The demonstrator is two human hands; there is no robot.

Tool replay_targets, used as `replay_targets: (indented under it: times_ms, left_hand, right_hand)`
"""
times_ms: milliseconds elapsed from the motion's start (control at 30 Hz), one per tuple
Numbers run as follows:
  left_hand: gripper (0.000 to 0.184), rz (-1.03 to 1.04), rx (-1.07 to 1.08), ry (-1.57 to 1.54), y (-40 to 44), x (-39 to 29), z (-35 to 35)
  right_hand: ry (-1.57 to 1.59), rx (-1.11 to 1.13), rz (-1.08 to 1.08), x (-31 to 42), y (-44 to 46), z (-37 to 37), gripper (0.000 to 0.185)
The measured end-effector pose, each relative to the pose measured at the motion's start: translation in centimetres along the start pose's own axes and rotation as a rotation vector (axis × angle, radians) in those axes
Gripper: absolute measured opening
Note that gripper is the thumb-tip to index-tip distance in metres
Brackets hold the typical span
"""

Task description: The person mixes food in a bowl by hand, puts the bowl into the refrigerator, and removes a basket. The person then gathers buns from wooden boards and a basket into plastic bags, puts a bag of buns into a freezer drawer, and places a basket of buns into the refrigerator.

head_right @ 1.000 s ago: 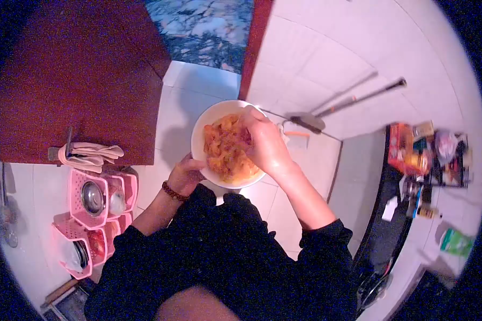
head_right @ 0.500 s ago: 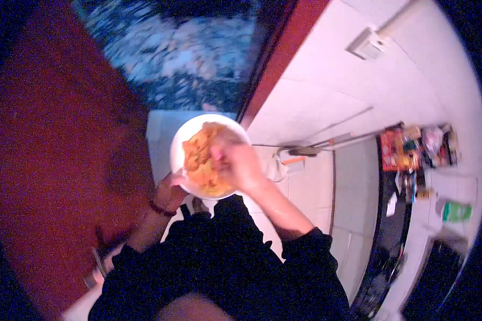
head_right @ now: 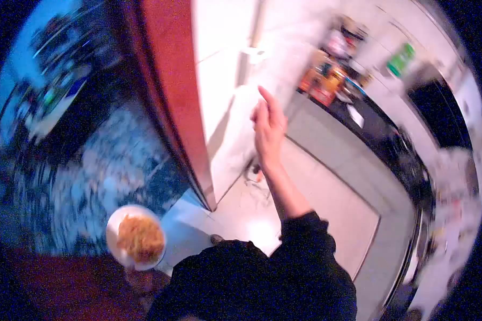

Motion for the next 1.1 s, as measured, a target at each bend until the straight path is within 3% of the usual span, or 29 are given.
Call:
replay_targets:
  times_ms: [167, 300, 400, 467, 500, 567, 600, 700, 767, 933, 1000, 1033, 1100]
  left_hand:
    - [0.074, -0.031, 0.054, 0.153, 8.4, -6.7, -4.8]
    - [0.071, -0.071, 0.196, 0.179, 16.6, -11.5, -9.3]
    - [0.065, -0.134, 0.319, 0.205, 19.9, -15.1, -5.6]
    - [0.049, -0.170, 0.176, 0.310, 21.6, -17.9, -6.8]
    - [0.043, -0.223, 0.182, 0.282, 25.2, -19.0, -10.7]
    - [0.038, -0.119, 0.002, 0.377, 25.3, -21.0, -5.2]
    - [0.039, -0.125, 0.054, 0.374, 26.3, -21.7, -4.7]
    - [0.049, -0.229, 0.118, 0.346, 29.4, -21.9, -2.5]
    - [0.057, -0.152, 0.147, 0.273, 28.9, -20.7, -4.1]
    - [0.058, -0.166, 0.109, 0.265, 33.5, -19.6, -7.3]
    - [0.057, -0.159, 0.087, 0.304, 36.9, -20.3, -2.9]
    - [0.068, -0.227, 0.043, 0.327, 38.2, -20.9, -3.0]
    - [0.061, -0.169, 0.171, 0.371, 41.7, -23.1, 0.2]
  right_hand:
    - [0.041, -0.173, -0.075, 0.2, 4.4, -0.3, 0.030]
    - [-0.105, -0.260, -0.115, 0.2, 1.3, -0.2, 0.030]
    - [-0.232, -0.315, -0.204, -1.0, 1.3, -1.5, 0.031]
    - [-0.344, -0.403, -0.222, -0.7, -1.6, -1.6, 0.030]
    - [-0.395, -0.447, -0.226, -0.7, -3.0, -1.1, 0.030]
    - [-0.471, -0.487, -0.216, -1.6, -7.7, 1.0, 0.029]
    - [-0.515, -0.506, -0.205, -2.6, -10.4, 1.5, 0.028]
    - [-0.640, -0.341, -0.017, -9.9, -17.4, 5.9, 0.027]
    - [-0.703, -0.181, 0.147, -17.5, -24.0, 7.1, 0.027]
    - [-0.907, 0.314, 0.579, -36.6, -35.3, 11.7, 0.025]
    - [-0.972, 0.472, 0.748, -41.3, -37.9, 13.0, 0.024]
    - [-0.987, 0.553, 0.828, -43.4, -39.5, 13.8, 0.024]
    - [-0.995, 0.672, 0.943, -46.1, -41.7, 15.8, 0.024]
Point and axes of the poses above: each hand's wrist, its own y-axis towards the middle knuckle, its own z-axis out of the palm, x = y × z, the point moved 9 cm from there along y, towards the middle knuckle, and after that the axes turned 10 degrees about z, right-handed, at the moved point
